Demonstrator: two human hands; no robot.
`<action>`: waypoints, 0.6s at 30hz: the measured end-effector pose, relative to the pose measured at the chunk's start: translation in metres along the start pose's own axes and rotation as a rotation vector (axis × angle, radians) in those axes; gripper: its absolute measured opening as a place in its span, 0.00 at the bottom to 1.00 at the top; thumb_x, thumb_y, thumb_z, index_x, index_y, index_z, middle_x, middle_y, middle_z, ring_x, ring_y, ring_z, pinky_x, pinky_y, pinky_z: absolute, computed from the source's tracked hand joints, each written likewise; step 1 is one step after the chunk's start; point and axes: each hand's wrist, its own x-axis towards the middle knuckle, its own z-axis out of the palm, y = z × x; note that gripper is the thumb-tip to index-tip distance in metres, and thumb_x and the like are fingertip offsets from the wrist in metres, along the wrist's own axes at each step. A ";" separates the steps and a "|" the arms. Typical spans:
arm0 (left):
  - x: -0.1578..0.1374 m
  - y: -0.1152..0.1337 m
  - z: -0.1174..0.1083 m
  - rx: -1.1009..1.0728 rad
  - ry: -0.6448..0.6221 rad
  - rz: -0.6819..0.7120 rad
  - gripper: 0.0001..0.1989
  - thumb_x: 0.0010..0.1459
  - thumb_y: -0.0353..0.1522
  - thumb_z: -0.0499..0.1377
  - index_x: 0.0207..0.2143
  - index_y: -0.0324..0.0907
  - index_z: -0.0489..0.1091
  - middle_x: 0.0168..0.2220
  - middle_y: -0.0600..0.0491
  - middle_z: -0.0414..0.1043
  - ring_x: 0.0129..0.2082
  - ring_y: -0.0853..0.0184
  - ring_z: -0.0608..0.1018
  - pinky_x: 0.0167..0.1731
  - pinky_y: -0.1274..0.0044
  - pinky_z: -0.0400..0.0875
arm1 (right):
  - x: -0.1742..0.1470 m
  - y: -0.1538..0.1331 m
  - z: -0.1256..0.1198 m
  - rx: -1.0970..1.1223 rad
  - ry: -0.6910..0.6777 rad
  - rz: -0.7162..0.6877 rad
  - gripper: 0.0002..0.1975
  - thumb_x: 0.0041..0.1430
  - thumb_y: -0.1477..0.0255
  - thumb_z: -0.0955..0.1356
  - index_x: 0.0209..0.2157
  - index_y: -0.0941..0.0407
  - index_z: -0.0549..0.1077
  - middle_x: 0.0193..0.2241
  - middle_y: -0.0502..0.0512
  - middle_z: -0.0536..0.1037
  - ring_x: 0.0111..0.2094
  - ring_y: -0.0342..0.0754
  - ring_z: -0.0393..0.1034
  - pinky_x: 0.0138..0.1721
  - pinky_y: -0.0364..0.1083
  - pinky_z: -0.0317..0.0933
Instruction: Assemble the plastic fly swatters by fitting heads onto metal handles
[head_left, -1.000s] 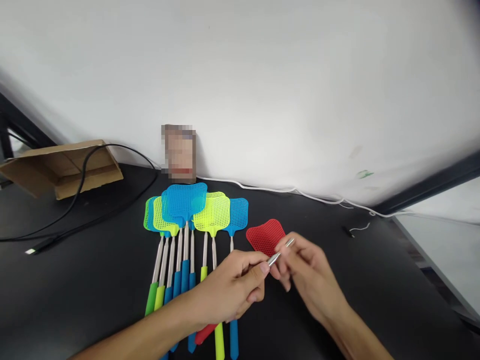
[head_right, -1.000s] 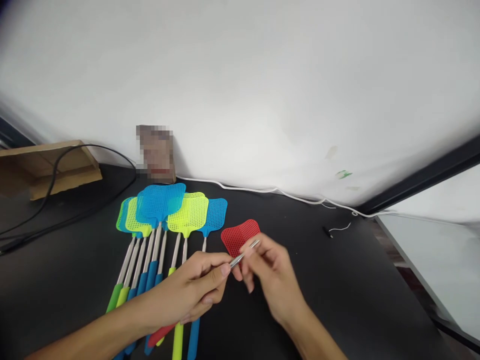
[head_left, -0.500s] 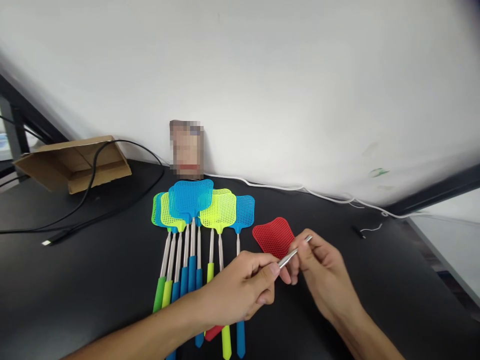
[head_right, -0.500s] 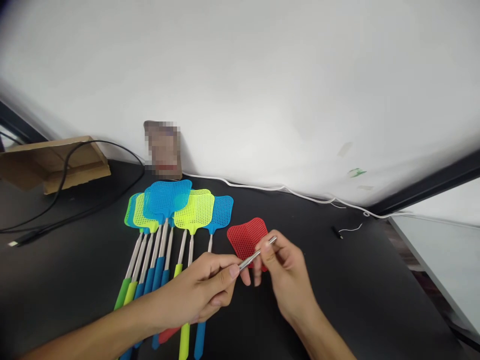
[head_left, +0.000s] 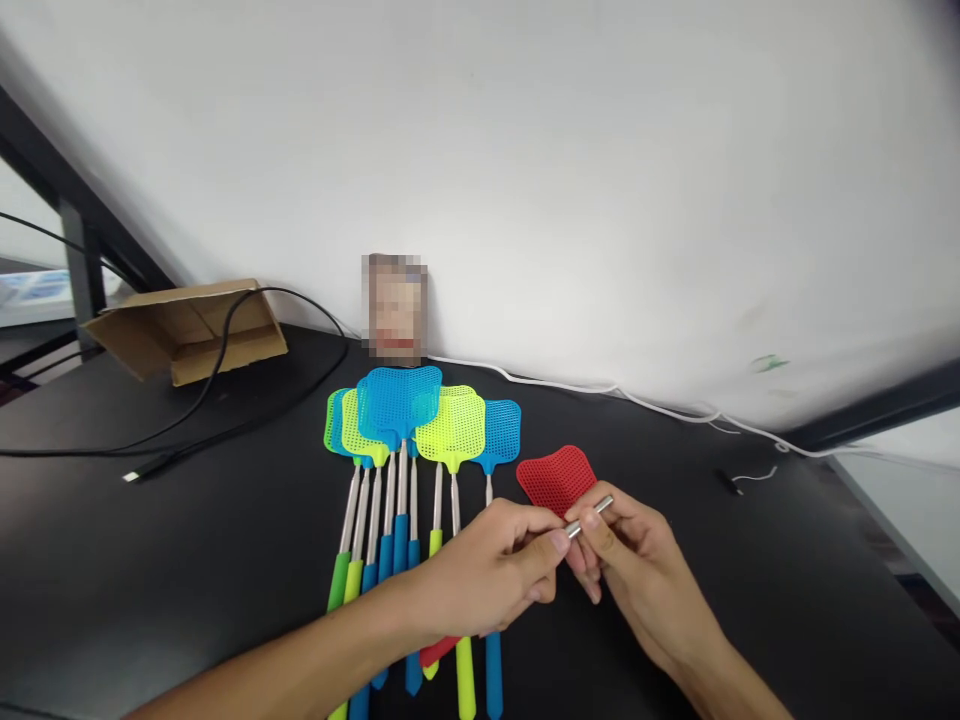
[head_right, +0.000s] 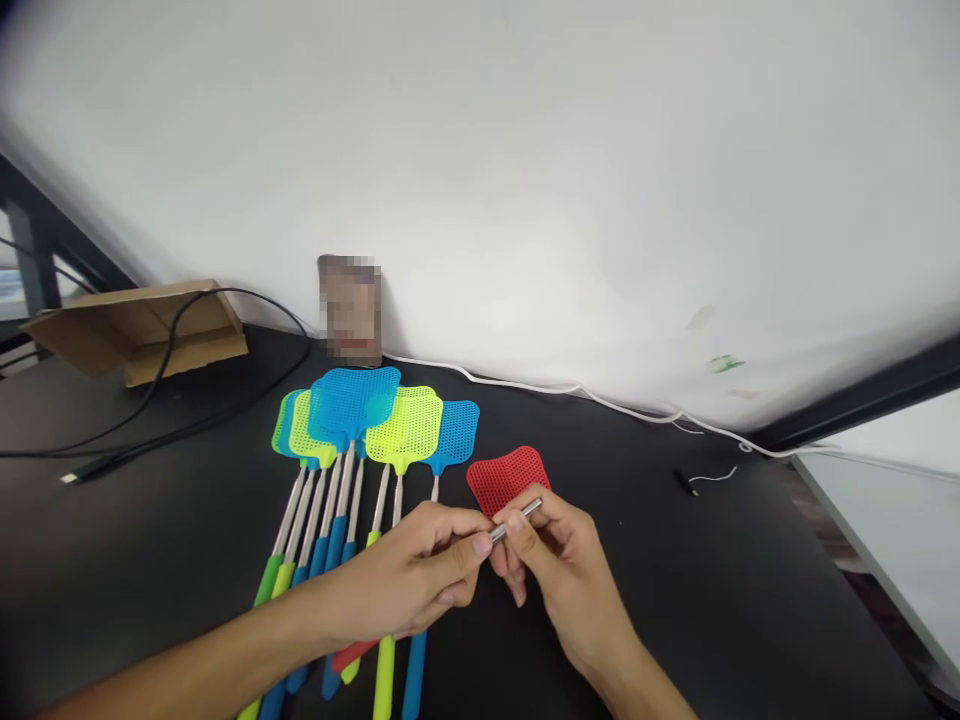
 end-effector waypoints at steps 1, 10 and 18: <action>0.000 0.001 -0.001 -0.007 0.002 0.011 0.19 0.70 0.46 0.50 0.37 0.40 0.67 0.21 0.63 0.59 0.11 0.80 0.56 0.10 0.85 0.52 | -0.001 0.000 0.001 -0.033 0.021 -0.019 0.11 0.66 0.62 0.70 0.37 0.55 0.75 0.21 0.47 0.69 0.21 0.41 0.61 0.21 0.41 0.59; 0.002 -0.002 -0.002 -0.077 0.037 0.029 0.17 0.70 0.45 0.49 0.41 0.41 0.67 0.21 0.63 0.57 0.10 0.80 0.56 0.09 0.85 0.52 | -0.002 0.001 0.000 -0.337 0.163 -0.192 0.13 0.69 0.63 0.67 0.52 0.49 0.76 0.33 0.51 0.76 0.31 0.45 0.70 0.35 0.43 0.67; 0.001 -0.002 -0.003 -0.077 0.042 0.033 0.16 0.70 0.44 0.50 0.38 0.41 0.67 0.20 0.63 0.59 0.10 0.80 0.57 0.10 0.85 0.54 | 0.001 -0.007 -0.004 -0.456 0.107 -0.257 0.14 0.71 0.61 0.64 0.50 0.50 0.77 0.42 0.54 0.77 0.39 0.48 0.73 0.41 0.44 0.68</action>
